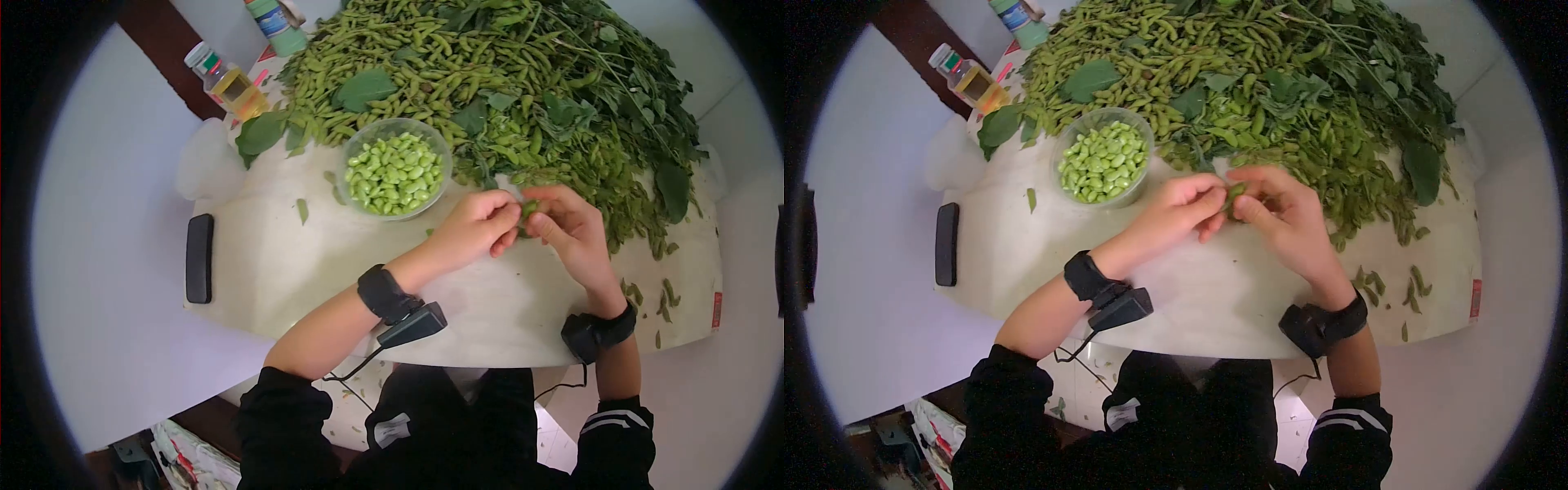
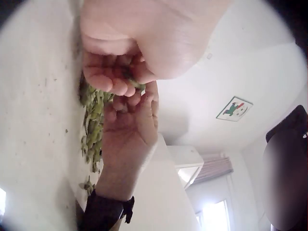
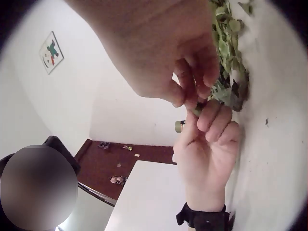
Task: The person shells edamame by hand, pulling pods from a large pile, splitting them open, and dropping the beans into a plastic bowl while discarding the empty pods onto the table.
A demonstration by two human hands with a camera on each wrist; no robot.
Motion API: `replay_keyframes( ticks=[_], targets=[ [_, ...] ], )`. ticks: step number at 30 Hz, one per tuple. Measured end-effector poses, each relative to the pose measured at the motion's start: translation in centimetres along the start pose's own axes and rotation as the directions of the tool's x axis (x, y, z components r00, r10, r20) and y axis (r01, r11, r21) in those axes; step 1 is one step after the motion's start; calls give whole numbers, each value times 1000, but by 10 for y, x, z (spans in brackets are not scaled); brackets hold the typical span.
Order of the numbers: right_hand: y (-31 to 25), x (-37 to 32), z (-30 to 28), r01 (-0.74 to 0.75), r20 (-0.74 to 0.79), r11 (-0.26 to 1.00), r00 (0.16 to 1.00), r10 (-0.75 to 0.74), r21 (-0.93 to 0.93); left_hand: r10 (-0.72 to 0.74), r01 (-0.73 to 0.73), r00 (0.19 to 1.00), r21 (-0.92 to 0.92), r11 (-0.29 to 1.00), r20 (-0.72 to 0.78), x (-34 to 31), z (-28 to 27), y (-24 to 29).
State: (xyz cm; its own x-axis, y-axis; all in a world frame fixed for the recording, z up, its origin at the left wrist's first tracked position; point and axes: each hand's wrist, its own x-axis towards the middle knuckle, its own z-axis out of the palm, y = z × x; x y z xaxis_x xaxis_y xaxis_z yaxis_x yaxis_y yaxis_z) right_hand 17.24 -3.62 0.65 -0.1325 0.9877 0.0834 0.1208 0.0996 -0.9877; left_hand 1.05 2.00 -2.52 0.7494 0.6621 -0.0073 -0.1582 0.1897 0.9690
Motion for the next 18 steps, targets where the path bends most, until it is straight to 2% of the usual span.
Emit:
replay_keyframes(
  ticks=[2,5,6,7,9,10,11,12,13,15,16,18],
  targets=[
    [-1,0,1,-17,-119,986,993,-3,-165,12,-12,1000,40,999,8,0,-2,1],
    [-4,0,-4,-69,-98,947,994,40,-314,10,-13,999,64,998,53,0,-1,2],
    [-5,0,-5,-78,-80,915,996,50,-396,19,-20,1000,51,998,18,0,0,1],
    [-5,-1,-5,-79,-81,915,995,51,-395,28,-27,999,38,999,-19,0,0,-1],
    [-5,-1,-6,-2,-61,826,997,-40,-564,11,-11,1000,45,999,-14,1,-1,-1],
    [-5,-1,-7,-2,-61,826,997,-40,-563,-5,5,1000,52,999,-9,1,-1,-2],
    [-4,0,-8,67,16,814,997,-70,-577,-6,7,1000,52,999,-8,1,-2,-3],
    [-4,0,-9,134,91,799,991,-99,-586,-19,19,1000,110,994,-8,0,-1,-3],
    [-4,1,-10,130,86,798,991,-99,-588,-28,29,1000,168,985,-4,0,0,-3],
    [-2,1,-12,273,171,708,962,-214,-651,-50,54,998,231,972,-26,-3,3,1],
    [-1,0,-12,267,164,706,963,-212,-656,-69,82,996,292,953,-55,-4,5,4],
    [0,0,-11,266,156,744,964,-216,-613,-56,73,996,279,957,-68,-5,5,2]
  ],
)
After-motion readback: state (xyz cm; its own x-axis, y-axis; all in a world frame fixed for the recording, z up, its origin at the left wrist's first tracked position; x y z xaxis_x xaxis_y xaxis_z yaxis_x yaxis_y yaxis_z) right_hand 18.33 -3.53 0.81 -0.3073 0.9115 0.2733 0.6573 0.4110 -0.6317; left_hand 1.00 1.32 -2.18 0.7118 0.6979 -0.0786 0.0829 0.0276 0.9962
